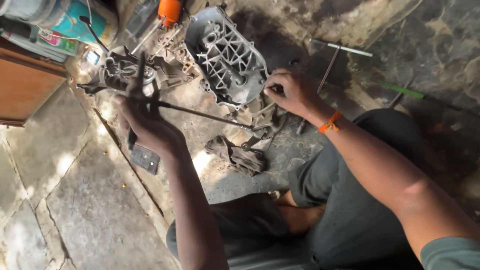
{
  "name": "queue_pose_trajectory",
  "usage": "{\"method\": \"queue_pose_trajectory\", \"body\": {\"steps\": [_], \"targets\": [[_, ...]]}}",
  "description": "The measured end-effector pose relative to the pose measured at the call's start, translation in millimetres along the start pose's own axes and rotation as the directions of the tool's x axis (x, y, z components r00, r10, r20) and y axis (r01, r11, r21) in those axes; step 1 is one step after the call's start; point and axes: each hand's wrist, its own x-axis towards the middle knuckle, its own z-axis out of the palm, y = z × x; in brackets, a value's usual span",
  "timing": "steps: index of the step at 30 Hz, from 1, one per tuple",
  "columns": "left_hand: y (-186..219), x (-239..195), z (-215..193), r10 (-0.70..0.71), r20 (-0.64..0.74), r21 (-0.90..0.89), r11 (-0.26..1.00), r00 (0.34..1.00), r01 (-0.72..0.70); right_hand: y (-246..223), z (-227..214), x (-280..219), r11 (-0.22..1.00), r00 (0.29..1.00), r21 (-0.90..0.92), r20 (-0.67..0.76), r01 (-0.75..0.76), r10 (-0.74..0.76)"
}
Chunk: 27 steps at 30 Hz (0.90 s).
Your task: The person sits on the workshop floor working on a scooter engine crankcase. They use a hammer to tap a shaft into the casing, drive components with a T-handle wrench and screwdriver, reposition the crankcase, and fit small parts onto the assembly by hand.
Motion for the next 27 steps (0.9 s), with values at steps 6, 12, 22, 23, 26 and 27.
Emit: {"method": "queue_pose_trajectory", "body": {"steps": [6,12,22,23,26,27], "targets": [[4,-32,14,0.398,-0.028,0.347,0.864,0.917,-0.365,2,2,4,1.000,1.000,0.011,-0.012,0.007,-0.007],[16,-37,30,0.484,0.347,0.518,0.615,0.803,-0.594,1,9,5,1.000,0.999,-0.008,-0.044,-0.003,0.003],[15,-9,22,0.293,0.594,0.249,0.819,0.749,-0.517,-1,13,5,1.000,0.999,-0.016,-0.050,-0.014,0.013],[13,-9,26,0.290,0.602,0.198,0.849,0.744,-0.491,-2,12,5,1.000,0.998,-0.025,-0.057,-0.010,0.008],[11,-16,41,0.263,0.539,0.174,0.895,0.800,-0.411,-2,12,4,1.000,0.998,-0.025,-0.063,-0.015,0.013],[11,-19,47,0.237,0.465,0.195,0.912,0.853,-0.360,-2,11,4,1.000,0.998,-0.016,-0.062,-0.022,0.021]]}}
